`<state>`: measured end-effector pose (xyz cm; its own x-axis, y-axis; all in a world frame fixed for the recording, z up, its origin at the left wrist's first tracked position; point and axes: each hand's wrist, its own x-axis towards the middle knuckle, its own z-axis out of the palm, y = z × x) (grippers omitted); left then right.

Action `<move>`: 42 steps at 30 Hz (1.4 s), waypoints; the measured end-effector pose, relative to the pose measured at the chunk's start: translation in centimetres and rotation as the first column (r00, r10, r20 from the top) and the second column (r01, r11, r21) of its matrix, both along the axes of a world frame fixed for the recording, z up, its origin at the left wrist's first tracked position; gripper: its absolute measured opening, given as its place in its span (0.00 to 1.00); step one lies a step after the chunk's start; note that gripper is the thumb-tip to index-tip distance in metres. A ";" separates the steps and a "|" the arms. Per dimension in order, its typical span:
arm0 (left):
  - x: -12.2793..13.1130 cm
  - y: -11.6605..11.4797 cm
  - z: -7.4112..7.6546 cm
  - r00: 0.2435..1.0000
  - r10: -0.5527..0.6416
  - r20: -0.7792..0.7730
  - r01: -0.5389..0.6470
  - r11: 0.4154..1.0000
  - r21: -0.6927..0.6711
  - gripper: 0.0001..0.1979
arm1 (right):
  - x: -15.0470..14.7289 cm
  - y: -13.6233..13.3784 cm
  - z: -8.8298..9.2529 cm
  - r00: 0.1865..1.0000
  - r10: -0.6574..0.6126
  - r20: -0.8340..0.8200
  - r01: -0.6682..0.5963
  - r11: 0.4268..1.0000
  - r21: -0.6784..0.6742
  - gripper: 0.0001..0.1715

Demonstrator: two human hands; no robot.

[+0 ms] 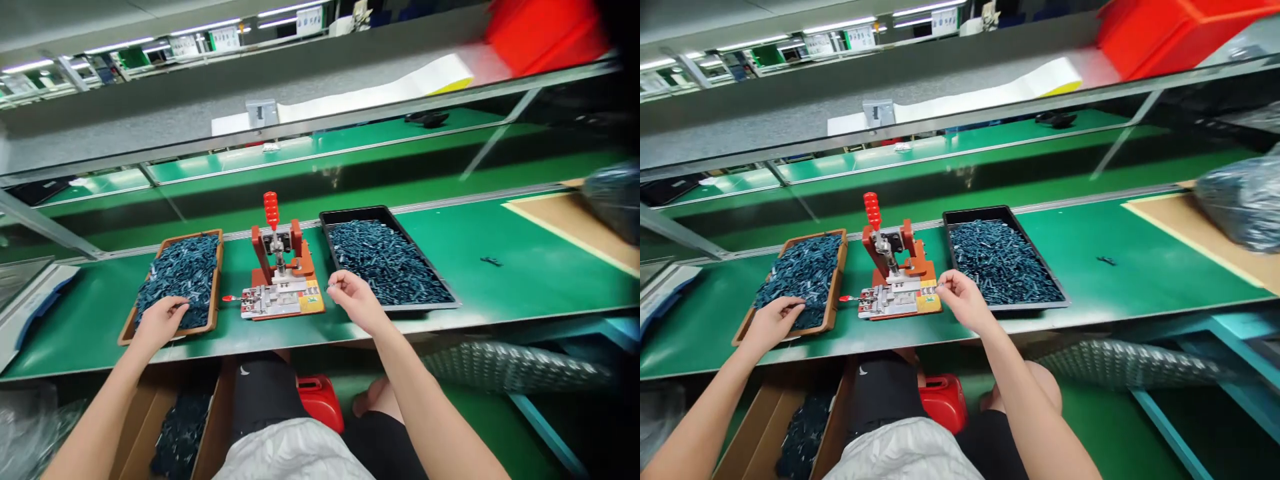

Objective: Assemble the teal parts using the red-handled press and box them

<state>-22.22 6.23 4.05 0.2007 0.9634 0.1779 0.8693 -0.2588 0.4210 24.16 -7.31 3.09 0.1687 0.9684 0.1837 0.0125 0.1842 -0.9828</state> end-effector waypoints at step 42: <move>30.5 0.5 17.2 0.803 -0.593 0.048 0.364 0.553 0.749 0.12 | -5.5 2.4 -8.6 0.712 -0.324 0.623 0.307 0.941 0.139 0.07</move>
